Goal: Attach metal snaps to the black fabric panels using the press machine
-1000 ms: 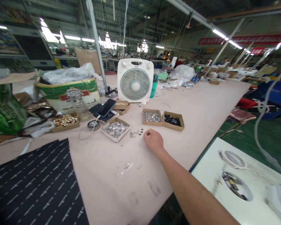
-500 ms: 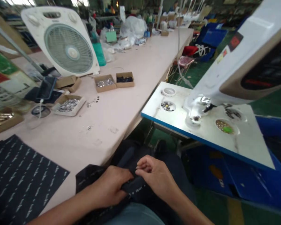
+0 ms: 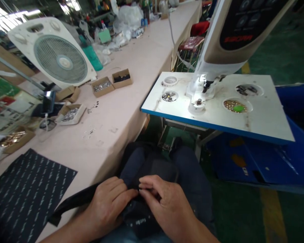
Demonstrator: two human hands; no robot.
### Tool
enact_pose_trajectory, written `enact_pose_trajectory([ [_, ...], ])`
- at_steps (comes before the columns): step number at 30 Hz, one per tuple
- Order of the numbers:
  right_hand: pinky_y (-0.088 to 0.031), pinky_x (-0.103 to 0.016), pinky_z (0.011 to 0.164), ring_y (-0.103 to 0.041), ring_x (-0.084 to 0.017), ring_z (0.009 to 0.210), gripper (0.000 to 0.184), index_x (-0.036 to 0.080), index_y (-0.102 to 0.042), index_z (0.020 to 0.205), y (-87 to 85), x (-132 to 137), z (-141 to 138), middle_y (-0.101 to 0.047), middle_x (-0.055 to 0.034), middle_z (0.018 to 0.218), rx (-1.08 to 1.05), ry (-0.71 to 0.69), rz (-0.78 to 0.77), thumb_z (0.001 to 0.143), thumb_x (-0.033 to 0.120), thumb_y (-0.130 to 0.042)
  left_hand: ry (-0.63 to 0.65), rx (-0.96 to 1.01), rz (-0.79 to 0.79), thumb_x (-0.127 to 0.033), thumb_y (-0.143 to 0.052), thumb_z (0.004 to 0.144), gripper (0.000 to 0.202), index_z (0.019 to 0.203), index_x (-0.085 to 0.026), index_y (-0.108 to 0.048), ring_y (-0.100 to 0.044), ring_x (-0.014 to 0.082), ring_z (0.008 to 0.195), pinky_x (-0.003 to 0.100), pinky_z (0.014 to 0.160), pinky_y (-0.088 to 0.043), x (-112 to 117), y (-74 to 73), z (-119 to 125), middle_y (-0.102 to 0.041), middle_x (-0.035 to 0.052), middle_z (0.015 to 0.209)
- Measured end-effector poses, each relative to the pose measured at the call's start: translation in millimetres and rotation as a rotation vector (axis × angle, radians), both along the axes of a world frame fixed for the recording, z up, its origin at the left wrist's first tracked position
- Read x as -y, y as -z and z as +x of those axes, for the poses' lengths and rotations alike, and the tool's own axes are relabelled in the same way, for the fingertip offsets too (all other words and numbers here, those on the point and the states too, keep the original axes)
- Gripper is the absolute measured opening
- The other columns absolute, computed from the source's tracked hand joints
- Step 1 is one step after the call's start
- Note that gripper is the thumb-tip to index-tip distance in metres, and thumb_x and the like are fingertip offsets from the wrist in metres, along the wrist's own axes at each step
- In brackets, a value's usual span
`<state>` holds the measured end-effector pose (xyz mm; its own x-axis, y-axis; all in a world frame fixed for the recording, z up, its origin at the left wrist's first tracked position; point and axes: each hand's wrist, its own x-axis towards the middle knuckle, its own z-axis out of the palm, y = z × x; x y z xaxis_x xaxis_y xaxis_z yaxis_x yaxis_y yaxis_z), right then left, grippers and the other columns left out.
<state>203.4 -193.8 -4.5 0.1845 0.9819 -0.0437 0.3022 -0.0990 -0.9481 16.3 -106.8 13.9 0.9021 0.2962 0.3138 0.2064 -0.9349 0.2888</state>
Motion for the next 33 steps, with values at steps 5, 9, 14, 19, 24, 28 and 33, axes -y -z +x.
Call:
enact_pose_trajectory([
  [5, -0.062, -0.026, 0.071, -0.076, -0.017, 0.071, 0.021, 0.026, -0.071, 0.104, 0.2, 8.3, -2.8, -0.08, -0.0002, 0.091, 0.107, 0.023, 0.104, 0.087, 0.019, -0.062, 0.018, 0.011, -0.027, -0.012, -0.042, 0.095, 0.018, 0.1, -0.015, -0.059, -0.05, 0.0174, 0.066, 0.033, 0.06, -0.034, 5.1, -1.4, -2.9, -0.06, 0.0036, 0.073],
  [9, -0.062, -0.025, 0.073, -0.076, -0.016, 0.071, 0.023, 0.026, -0.069, 0.108, 3.1, 10.9, -3.5, -0.08, 0.0006, 0.09, 0.154, 0.022, 0.159, 0.088, 0.017, -0.061, 0.034, 0.004, -0.038, -0.012, -0.047, 0.094, 0.015, 0.103, -0.014, -0.06, -0.052, 0.0173, 0.068, 0.033, 0.062, -0.035, 4.4, -0.8, -4.6, -0.061, 0.0039, 0.075],
  [14, -0.06, -0.025, 0.077, -0.077, -0.016, 0.08, 0.027, 0.025, -0.068, 0.115, 7.3, 11.0, -2.7, -0.08, 0.0008, 0.094, 0.215, -0.018, 0.221, 0.09, 0.016, -0.063, 0.036, 0.01, -0.042, -0.014, -0.047, 0.096, 0.015, 0.102, -0.014, -0.06, -0.053, 0.0176, 0.069, 0.033, 0.062, -0.036, 1.6, -1.3, -3.6, -0.063, 0.0045, 0.076],
  [19, -0.06, -0.026, 0.08, -0.076, -0.017, 0.087, 0.027, 0.024, -0.067, 0.118, 8.0, 9.1, -0.8, -0.079, -0.0008, 0.103, 0.292, -0.077, 0.237, 0.093, 0.017, -0.061, 0.028, -0.013, -0.059, -0.015, -0.047, 0.096, 0.014, 0.101, -0.015, -0.061, -0.052, 0.0173, 0.069, 0.033, 0.062, -0.035, 0.6, -1.7, -2.9, -0.063, 0.0038, 0.077],
  [24, -0.058, -0.028, 0.083, -0.075, -0.018, 0.088, 0.031, 0.023, -0.064, 0.124, 10.7, 9.2, 0.4, -0.078, -0.0016, 0.108, 0.44, -0.159, 0.294, 0.095, 0.016, -0.058, 0.014, -0.025, -0.116, -0.013, -0.048, 0.095, 0.015, 0.102, -0.016, -0.061, -0.053, 0.0178, 0.07, 0.033, 0.063, -0.035, -1.0, -0.3, -3.6, -0.064, 0.004, 0.079],
  [28, -0.057, -0.03, 0.082, -0.075, -0.018, 0.088, 0.039, 0.023, -0.061, 0.13, 8.9, 9.6, 4.6, -0.078, -0.0029, 0.109, 0.495, -0.249, 0.296, 0.094, 0.011, -0.052, -0.018, -0.034, -0.205, -0.009, -0.051, 0.089, 0.017, 0.102, -0.016, -0.061, -0.054, 0.0182, 0.071, 0.032, 0.063, -0.036, -1.5, -0.3, -2.9, -0.062, 0.0033, 0.079],
  [33, -0.054, -0.035, 0.088, -0.073, -0.02, 0.091, 0.047, 0.023, -0.057, 0.135, -15.2, 13.6, 15.5, -0.077, -0.0049, 0.11, 0.427, -0.281, 0.207, 0.09, 0.015, -0.049, -0.091, -0.061, -0.4, -0.001, -0.055, 0.075, 0.03, 0.097, -0.02, -0.061, -0.059, 0.0159, 0.076, 0.029, 0.067, -0.038, -0.7, -1.9, -0.8, -0.064, 0.0, 0.081],
])
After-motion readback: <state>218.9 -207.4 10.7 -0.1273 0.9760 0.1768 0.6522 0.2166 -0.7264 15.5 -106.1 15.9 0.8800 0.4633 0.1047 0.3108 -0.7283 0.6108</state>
